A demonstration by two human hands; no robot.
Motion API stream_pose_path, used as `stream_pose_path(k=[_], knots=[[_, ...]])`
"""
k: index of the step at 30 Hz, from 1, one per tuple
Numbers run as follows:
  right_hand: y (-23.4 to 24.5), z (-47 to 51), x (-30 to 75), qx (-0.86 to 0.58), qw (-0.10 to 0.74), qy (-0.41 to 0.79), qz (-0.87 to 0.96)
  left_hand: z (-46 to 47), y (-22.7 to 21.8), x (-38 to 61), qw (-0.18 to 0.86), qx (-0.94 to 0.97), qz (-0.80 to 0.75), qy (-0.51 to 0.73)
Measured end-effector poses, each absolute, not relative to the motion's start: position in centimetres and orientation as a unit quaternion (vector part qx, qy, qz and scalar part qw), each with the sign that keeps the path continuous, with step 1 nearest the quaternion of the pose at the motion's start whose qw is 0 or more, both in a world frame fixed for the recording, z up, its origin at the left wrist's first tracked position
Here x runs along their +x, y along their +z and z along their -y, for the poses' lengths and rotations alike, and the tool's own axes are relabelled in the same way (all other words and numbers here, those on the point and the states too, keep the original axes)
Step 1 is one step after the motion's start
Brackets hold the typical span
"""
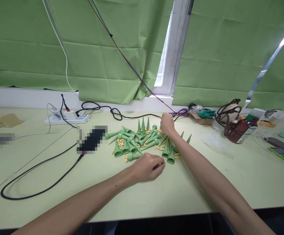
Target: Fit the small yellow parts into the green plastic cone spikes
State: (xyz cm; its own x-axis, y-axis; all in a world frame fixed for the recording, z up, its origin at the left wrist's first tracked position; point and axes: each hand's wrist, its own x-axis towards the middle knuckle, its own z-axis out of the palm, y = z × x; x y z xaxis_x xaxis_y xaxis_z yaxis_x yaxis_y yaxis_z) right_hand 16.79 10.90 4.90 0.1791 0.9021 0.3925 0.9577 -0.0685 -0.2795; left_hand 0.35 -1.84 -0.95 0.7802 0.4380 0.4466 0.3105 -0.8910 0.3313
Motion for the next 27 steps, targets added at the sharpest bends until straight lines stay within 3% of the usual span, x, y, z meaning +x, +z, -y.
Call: stream_pose_path(k=[27], knots=[[7.1, -10.4, 15.9, -0.753, 0.161, -0.025, 0.637, 1.7, -1.2, 0.4, 0.101, 0.940, -0.198, 0.260]])
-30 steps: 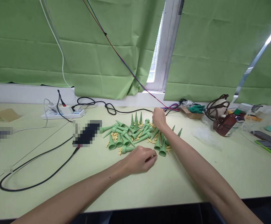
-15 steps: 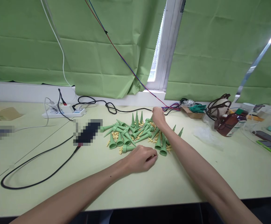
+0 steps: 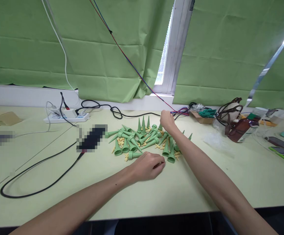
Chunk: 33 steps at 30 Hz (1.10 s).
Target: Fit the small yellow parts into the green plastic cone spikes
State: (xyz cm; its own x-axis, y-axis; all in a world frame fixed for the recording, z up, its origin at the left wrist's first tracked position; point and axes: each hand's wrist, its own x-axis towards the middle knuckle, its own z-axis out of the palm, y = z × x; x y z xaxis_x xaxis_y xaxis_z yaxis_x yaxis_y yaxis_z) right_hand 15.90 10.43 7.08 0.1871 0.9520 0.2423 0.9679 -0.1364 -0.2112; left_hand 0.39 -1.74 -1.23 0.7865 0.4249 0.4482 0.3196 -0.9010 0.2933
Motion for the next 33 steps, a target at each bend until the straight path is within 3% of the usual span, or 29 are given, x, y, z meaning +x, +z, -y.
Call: stream_pose_path(k=[16, 24, 33], knots=[[7.5, -8.4, 15.1, -0.715, 0.179, -0.062, 0.673, 1.8, -1.0, 0.4, 0.107, 0.943, -0.199, 0.243], [6.0, -7.6, 15.5, -0.689, 0.082, -0.017, 0.719, 1.7, -1.0, 0.4, 0.115, 0.943, -0.206, 0.234], [5.4, -7.8, 16.1, -0.704, 0.044, -0.001, 0.709, 1.8, -1.0, 0.3, 0.110, 0.943, -0.211, 0.230]])
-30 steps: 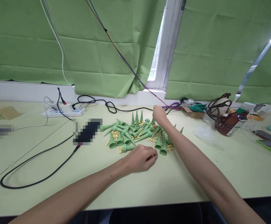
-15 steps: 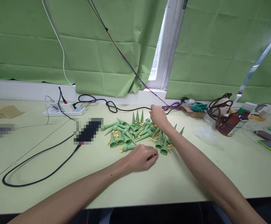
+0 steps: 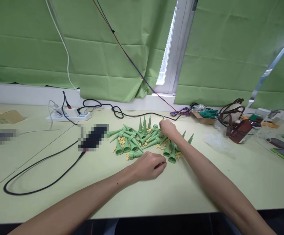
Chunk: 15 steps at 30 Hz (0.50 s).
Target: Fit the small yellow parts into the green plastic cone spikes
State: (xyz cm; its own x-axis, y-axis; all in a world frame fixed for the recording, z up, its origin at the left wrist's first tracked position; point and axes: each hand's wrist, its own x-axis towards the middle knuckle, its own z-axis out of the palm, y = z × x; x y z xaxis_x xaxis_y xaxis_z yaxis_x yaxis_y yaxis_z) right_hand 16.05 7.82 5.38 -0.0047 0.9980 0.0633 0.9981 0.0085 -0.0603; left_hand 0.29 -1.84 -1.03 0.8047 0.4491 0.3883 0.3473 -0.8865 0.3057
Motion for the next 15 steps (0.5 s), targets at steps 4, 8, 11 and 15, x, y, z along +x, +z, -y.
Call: stream_pose_path(k=[4, 8, 11, 15], knots=[[5.1, -8.0, 16.1, -0.709, 0.042, -0.003, 0.704, 1.8, -1.0, 0.3, 0.108, 0.944, -0.210, 0.230], [4.4, -8.2, 16.1, -0.711, 0.039, -0.003, 0.703, 1.8, -1.0, 0.3, 0.105, 0.944, -0.211, 0.230], [4.1, -8.2, 16.1, -0.709, 0.040, -0.005, 0.704, 1.9, -1.0, 0.3, 0.106, 0.944, -0.209, 0.232], [4.0, -8.0, 16.1, -0.706, 0.039, -0.007, 0.707, 1.8, -1.0, 0.3, 0.103, 0.944, -0.210, 0.233]])
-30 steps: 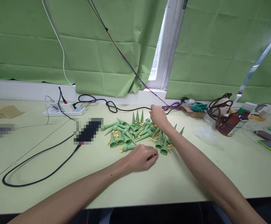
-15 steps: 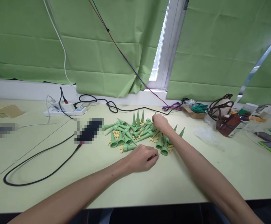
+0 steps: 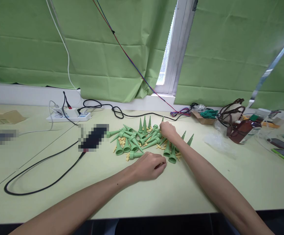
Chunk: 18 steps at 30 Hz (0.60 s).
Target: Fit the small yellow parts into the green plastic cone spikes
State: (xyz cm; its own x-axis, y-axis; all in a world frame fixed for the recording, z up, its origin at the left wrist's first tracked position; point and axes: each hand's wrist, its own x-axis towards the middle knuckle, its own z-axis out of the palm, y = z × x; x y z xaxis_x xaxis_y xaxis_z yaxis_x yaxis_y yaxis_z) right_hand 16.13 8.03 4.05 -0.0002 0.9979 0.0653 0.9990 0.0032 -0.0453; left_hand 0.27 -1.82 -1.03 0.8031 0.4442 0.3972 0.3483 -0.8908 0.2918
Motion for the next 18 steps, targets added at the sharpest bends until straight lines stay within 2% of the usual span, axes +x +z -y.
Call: stream_pose_path(k=[18], knots=[[3.57, -7.98, 16.05, -0.706, 0.032, -0.002, 0.707, 1.78, -1.07, 0.33, 0.107, 0.943, -0.208, 0.235]])
